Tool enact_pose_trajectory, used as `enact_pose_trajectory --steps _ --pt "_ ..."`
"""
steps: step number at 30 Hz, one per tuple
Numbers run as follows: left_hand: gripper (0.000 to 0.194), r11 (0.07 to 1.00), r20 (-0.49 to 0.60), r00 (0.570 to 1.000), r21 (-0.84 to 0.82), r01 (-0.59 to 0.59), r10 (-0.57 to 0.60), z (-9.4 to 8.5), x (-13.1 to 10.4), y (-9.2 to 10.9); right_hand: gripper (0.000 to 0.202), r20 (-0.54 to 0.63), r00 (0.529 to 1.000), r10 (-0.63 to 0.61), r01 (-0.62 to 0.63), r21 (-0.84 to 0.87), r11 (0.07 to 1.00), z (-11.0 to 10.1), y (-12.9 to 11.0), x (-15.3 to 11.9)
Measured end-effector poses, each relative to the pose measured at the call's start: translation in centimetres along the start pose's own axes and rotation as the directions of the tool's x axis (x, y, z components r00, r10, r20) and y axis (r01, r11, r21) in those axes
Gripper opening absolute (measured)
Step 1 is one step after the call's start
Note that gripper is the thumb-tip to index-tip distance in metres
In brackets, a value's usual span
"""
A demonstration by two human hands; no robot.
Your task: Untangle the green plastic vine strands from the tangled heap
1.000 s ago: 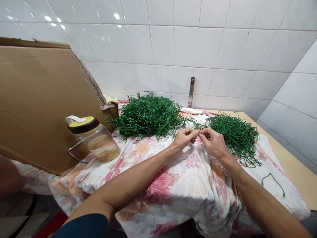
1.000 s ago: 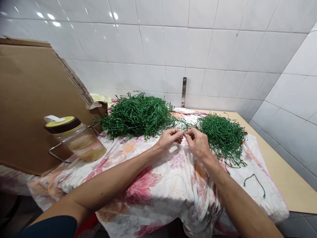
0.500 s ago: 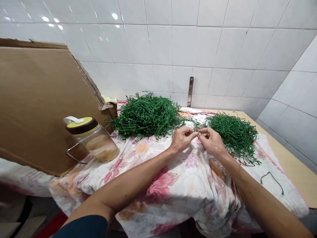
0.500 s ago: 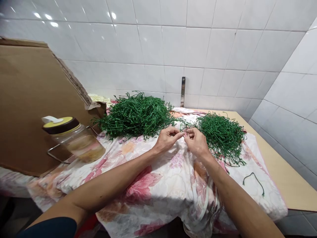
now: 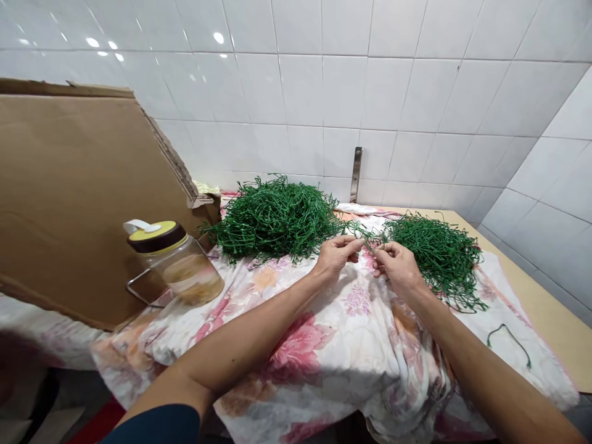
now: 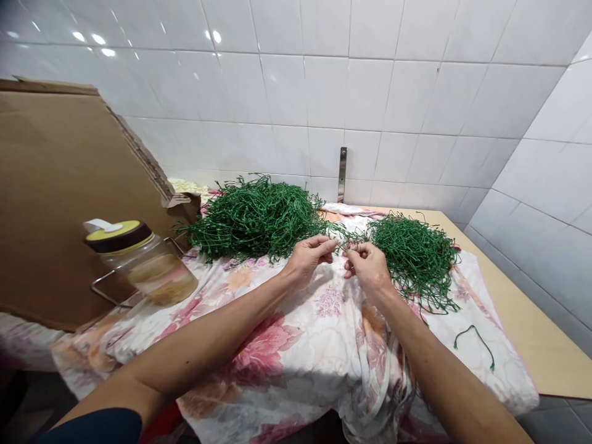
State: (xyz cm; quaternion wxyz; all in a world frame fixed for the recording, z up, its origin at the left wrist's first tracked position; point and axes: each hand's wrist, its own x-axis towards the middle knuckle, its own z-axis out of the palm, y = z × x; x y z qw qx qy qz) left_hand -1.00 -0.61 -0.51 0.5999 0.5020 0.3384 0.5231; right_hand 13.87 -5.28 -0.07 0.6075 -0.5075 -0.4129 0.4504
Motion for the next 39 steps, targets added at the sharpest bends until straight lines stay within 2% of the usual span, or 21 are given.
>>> enact_pose_trajectory --steps 5,10,14,17,25,30,36,39 --pt "0.043 0.993 0.011 0.997 -0.097 0.071 -0.071 -0.34 0.19 0.15 0.024 0.075 0.997 0.003 -0.004 0.021 1.0 0.26 0.03 -0.32" --pt "0.043 0.996 0.014 0.999 -0.077 0.043 -0.042 -0.37 0.12 0.48 0.021 0.114 0.992 0.045 -0.044 -0.007 0.999 0.31 0.02 -0.56" --pt "0.039 0.999 0.027 0.999 0.015 -0.032 0.032 -0.29 -0.06 0.65 0.024 0.098 0.995 -0.005 0.016 -0.115 0.993 0.34 0.29 -0.58" --pt "0.036 0.995 0.065 0.996 0.071 -0.067 0.062 -0.23 -0.18 0.67 0.029 0.101 0.993 -0.054 0.066 -0.124 0.99 0.36 0.23 -0.64" --pt "0.038 0.997 0.16 0.987 0.073 -0.016 0.004 -0.22 -0.25 0.82 0.035 0.195 0.976 -0.094 0.135 -0.212 0.968 -0.41 0.3 -0.23" --pt "0.038 0.998 0.155 0.987 -0.024 0.052 -0.047 -0.19 -0.22 0.78 0.035 0.163 0.984 -0.069 0.086 -0.095 0.992 -0.35 0.25 -0.14" --pt "0.04 0.99 0.182 0.979 -0.093 0.106 -0.088 0.18 -0.43 0.44 0.031 0.09 0.993 0.076 -0.087 0.122 0.989 -0.05 -0.3 -0.16" --pt "0.041 0.986 0.162 0.981 -0.102 0.128 -0.111 0.23 -0.44 0.45 0.028 0.089 0.994 0.062 -0.077 0.171 0.982 -0.12 -0.25 -0.01"
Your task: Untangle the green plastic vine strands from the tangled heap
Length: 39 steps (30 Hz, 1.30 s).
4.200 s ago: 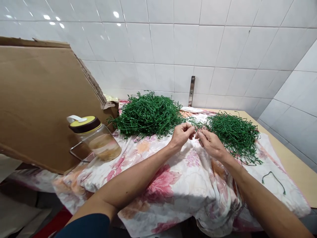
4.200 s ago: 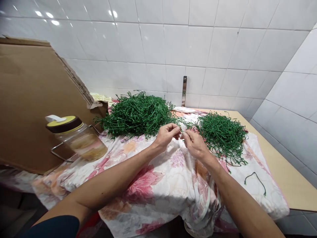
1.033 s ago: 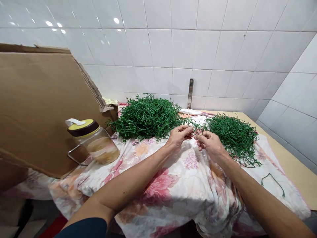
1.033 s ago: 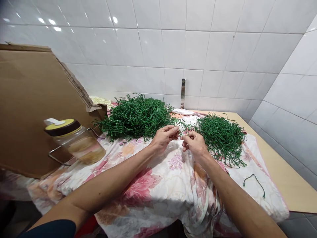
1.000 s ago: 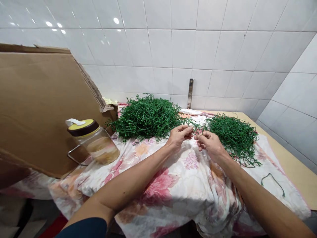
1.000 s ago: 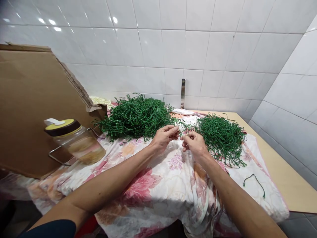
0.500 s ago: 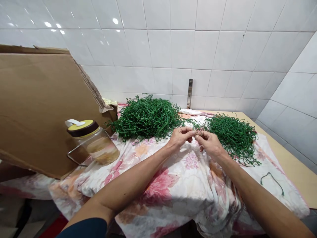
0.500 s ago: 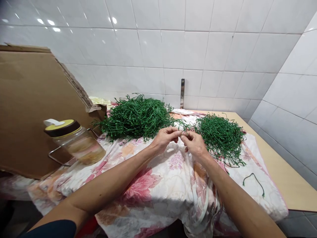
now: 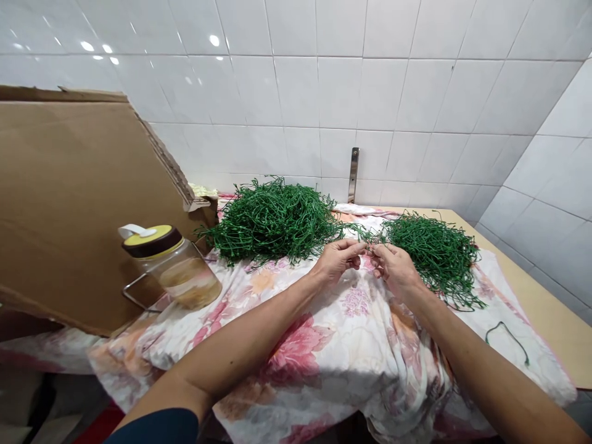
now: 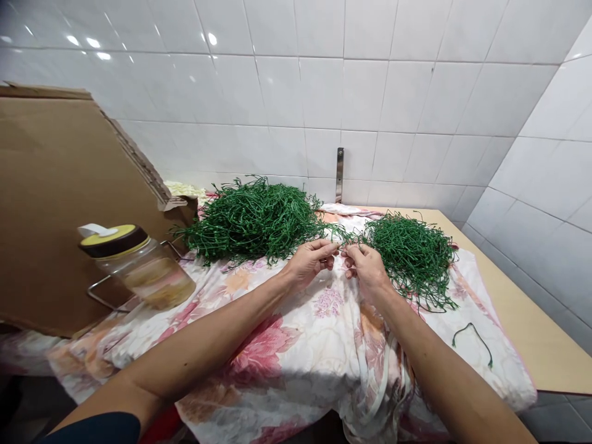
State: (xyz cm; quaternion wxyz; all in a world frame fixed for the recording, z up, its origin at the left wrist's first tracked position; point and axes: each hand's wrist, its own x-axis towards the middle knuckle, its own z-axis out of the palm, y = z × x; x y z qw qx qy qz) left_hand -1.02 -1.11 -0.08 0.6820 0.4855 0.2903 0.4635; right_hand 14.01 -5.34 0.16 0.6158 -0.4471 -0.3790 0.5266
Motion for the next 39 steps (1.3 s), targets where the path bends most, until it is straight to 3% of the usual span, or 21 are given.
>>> enact_pose_trajectory --steps 3,9,17,22,26,35,39 --pt "0.041 1.0 -0.028 1.0 -0.012 0.011 -0.011 -0.1 0.0 0.2 0.031 0.03 0.997 -0.077 0.078 -0.011 0.997 -0.1 0.2 0.1" --pt "0.041 0.998 -0.017 1.0 -0.065 0.001 -0.002 -0.6 0.2 0.2 0.039 0.112 0.974 -0.198 0.218 -0.225 0.95 -0.3 0.5 -0.1" --pt "0.041 0.998 -0.007 0.999 -0.04 -0.042 0.042 -0.8 0.4 -0.3 0.021 0.008 0.966 -0.26 0.251 -0.287 0.924 -0.8 0.8 0.3" --pt "0.043 0.998 -0.009 0.998 -0.002 -0.067 0.067 -0.7 0.4 -0.4 0.018 0.098 0.957 -0.274 0.291 -0.332 0.897 -0.7 0.4 0.0" --pt "0.046 0.996 -0.029 0.996 0.024 -0.084 0.084 -0.7 0.4 -0.3 0.031 0.199 0.947 -0.253 0.317 -0.429 0.846 -0.7 0.1 -0.4" --pt "0.046 0.983 -0.029 0.99 0.13 -0.134 0.139 -0.6 0.4 -0.7 0.035 0.213 0.952 -0.221 0.299 -0.474 0.828 -1.0 0.4 -0.2" --pt "0.048 0.986 -0.035 0.994 0.137 -0.094 0.1 -0.6 0.6 -0.9 0.027 0.227 0.923 -0.312 0.386 -0.537 0.75 -0.9 0.1 -0.5"
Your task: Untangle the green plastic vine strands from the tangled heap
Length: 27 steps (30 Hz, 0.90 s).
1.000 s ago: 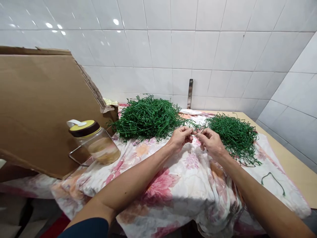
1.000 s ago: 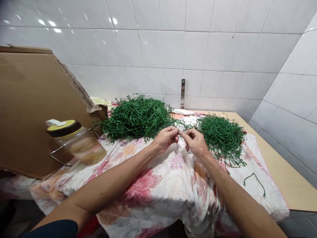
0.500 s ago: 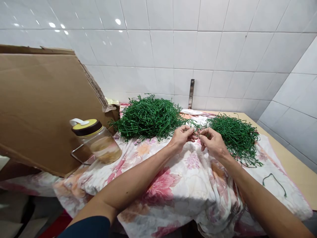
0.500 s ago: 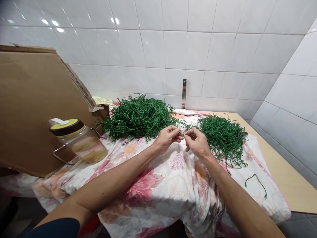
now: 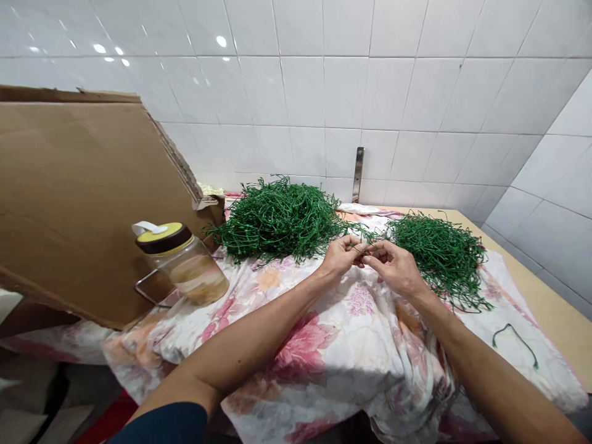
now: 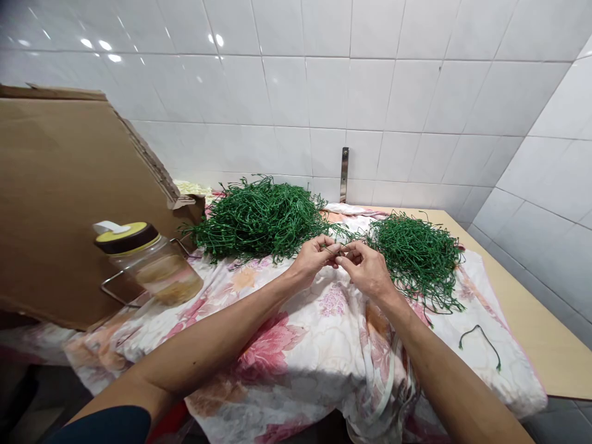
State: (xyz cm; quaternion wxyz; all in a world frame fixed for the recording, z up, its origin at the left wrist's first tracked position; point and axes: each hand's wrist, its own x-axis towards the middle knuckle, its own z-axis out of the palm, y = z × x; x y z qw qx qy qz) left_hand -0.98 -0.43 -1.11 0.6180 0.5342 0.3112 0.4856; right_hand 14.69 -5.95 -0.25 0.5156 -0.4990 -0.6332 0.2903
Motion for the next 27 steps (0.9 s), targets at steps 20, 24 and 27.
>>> enact_pose_trajectory --steps 20,24,27 --pt "0.027 0.978 -0.005 0.983 -0.107 0.181 -0.183 -0.5 0.3 -0.1 0.008 0.02 0.956 -0.293 0.26 -0.518 0.815 0.0 1.0 -0.1" --pt "0.028 0.98 -0.013 0.985 -0.102 0.171 -0.174 -0.4 0.4 -0.3 0.011 0.012 0.961 -0.276 0.248 -0.484 0.839 0.2 1.1 -0.1" --pt "0.027 0.982 -0.009 0.986 -0.096 0.165 -0.167 -0.3 0.3 -0.3 0.014 0.017 0.96 -0.28 0.253 -0.487 0.836 0.4 1.1 -0.2"
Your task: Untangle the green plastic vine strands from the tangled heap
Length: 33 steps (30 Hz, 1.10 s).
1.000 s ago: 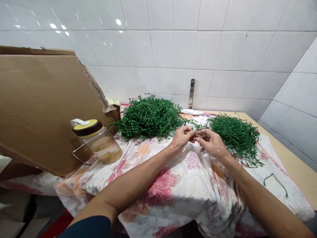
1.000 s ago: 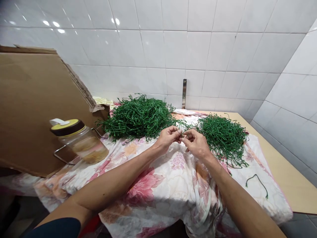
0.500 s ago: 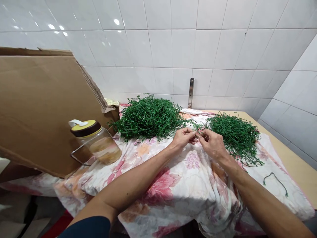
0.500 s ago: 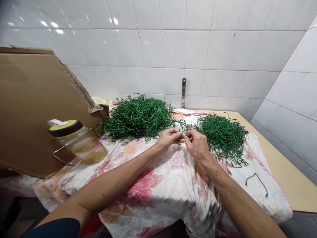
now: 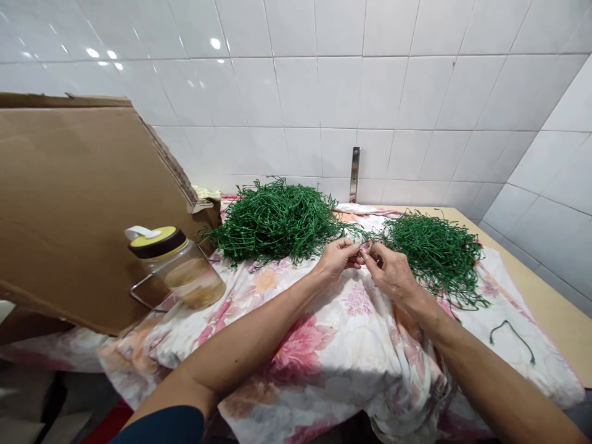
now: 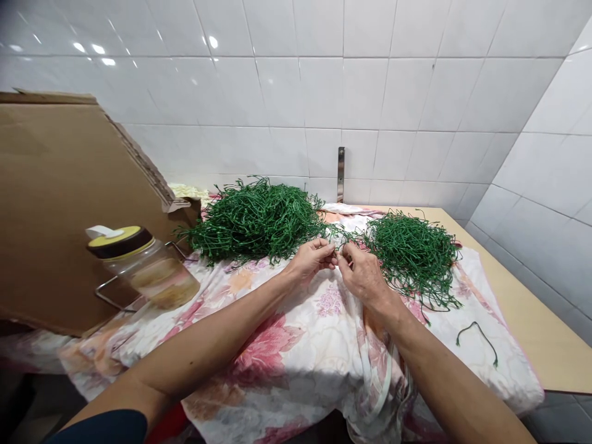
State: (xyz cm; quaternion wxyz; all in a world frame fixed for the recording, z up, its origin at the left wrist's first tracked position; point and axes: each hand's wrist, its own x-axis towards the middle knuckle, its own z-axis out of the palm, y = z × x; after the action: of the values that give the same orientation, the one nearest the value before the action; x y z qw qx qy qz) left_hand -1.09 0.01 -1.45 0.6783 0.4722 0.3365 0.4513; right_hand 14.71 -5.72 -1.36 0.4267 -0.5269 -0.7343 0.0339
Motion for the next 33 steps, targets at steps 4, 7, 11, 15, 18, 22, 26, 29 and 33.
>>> enact_pose_trajectory --steps 4,7,11,15,18,22,26,29,33 --pt "0.027 0.999 0.014 1.0 0.022 -0.026 0.026 0.1 -0.2 -0.3 0.018 0.02 0.995 0.102 -0.102 0.017 0.995 0.1 -0.2 0.0" --pt "0.029 0.999 0.016 0.999 0.021 -0.034 0.034 0.2 -0.3 -0.4 0.022 0.026 0.979 0.201 -0.202 0.03 0.979 -0.1 -0.3 0.1" --pt "0.027 1.0 -0.017 1.0 -0.006 -0.012 0.012 0.2 -0.3 -0.2 0.019 0.076 0.978 0.194 -0.196 0.027 0.98 -0.5 -0.3 0.3" --pt "0.025 1.0 -0.049 0.999 -0.016 -0.025 0.024 0.0 0.1 0.2 0.011 0.065 0.997 -0.045 0.05 -0.079 0.996 -0.2 -0.5 -0.1" --pt "0.025 0.999 -0.163 0.986 0.003 -0.033 0.033 -0.7 0.8 0.6 0.018 0.116 0.955 -0.273 0.286 -0.118 0.951 1.1 -1.6 -1.2" --pt "0.024 0.998 -0.275 0.96 0.049 -0.036 0.048 -2.5 1.8 1.6 0.021 0.198 0.899 -0.391 0.406 -0.042 0.913 2.2 -3.3 -1.9" --pt "0.031 0.974 -0.122 0.978 0.177 -0.144 0.167 -3.1 1.6 2.1 0.014 0.009 0.97 -0.241 0.241 -0.049 0.969 -0.4 -2.1 0.1" --pt "0.039 0.956 -0.015 0.974 0.198 -0.218 0.225 -2.4 1.1 2.0 0.018 -0.136 0.987 -0.084 0.052 -0.22 0.974 -4.2 0.9 1.9" --pt "0.041 0.93 0.024 0.959 0.24 -0.279 0.282 -1.0 0.3 1.4 0.026 -0.277 0.96 0.025 -0.162 -0.481 0.861 -7.9 4.3 2.9"
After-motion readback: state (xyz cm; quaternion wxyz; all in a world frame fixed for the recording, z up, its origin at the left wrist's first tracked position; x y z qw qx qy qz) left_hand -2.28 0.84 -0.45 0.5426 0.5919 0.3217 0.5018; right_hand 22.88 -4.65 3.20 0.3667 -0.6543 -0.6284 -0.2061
